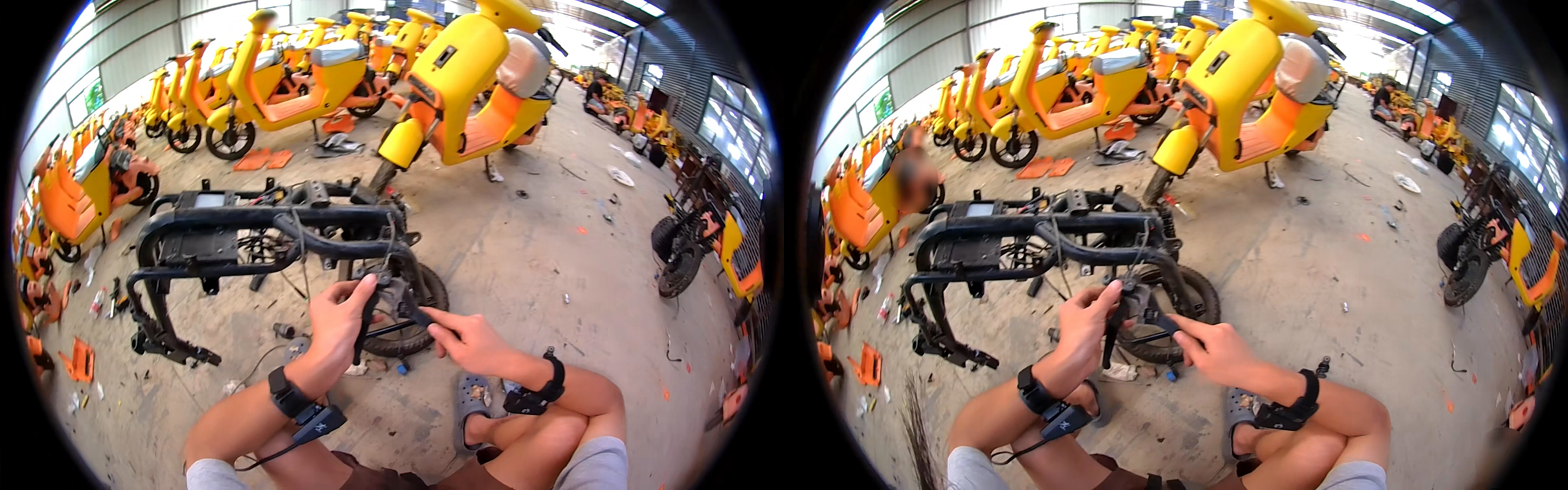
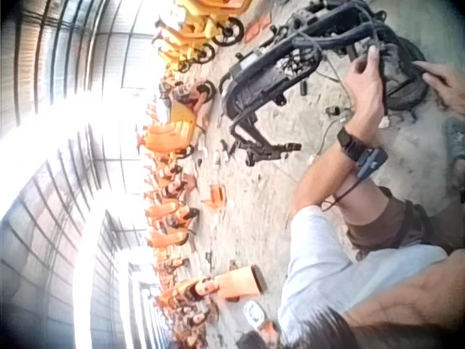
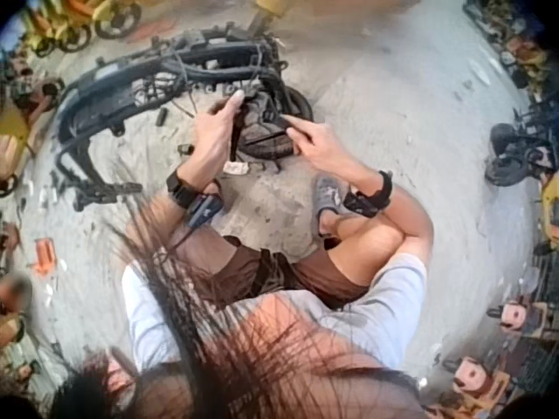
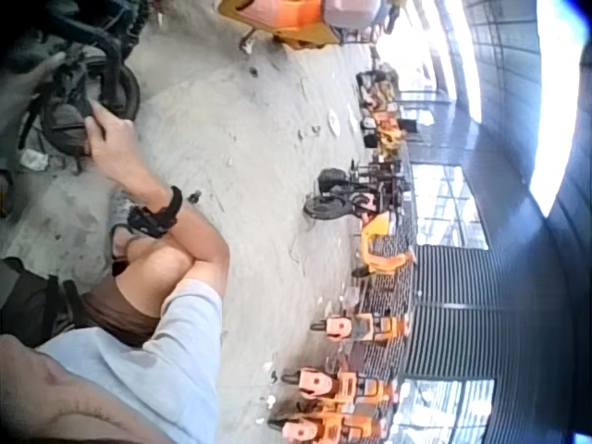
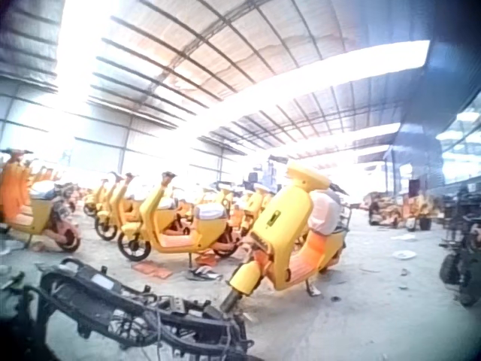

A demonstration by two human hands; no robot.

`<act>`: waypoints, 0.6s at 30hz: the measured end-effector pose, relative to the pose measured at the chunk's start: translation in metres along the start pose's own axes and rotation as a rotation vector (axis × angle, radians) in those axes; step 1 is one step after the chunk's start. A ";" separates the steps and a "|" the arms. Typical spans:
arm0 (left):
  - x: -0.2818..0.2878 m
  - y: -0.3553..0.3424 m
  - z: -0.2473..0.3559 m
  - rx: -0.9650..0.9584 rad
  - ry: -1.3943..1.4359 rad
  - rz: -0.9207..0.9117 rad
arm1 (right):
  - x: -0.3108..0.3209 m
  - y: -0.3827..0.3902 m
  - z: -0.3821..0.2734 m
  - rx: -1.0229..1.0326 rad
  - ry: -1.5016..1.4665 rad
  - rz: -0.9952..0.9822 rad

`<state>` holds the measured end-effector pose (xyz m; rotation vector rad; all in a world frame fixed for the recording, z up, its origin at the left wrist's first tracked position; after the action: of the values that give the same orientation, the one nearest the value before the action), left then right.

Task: The person sits on the floor and uses a wrench to tighten a bolt on a scooter brake caliper. They manipulate the caliper and brake cable while working on the front wheel assembly of a scooter frame.

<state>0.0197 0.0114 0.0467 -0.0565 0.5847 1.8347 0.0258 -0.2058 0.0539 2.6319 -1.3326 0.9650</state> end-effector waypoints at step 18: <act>0.005 0.001 0.007 0.101 -0.044 0.000 | 0.002 -0.001 0.005 0.151 0.200 0.025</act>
<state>0.0184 0.0182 0.0513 0.0512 0.6456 1.7997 0.0293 -0.2081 0.0512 2.5427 -1.2967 1.3416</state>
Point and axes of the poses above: each hand's wrist, its own y-axis away from the middle knuckle, its own x-axis out of the back of the hand, z = x × y, the point moved 1 cm from there along -y, towards the middle knuckle, and after that the axes turned 11 degrees about x, right-handed, at the moved point
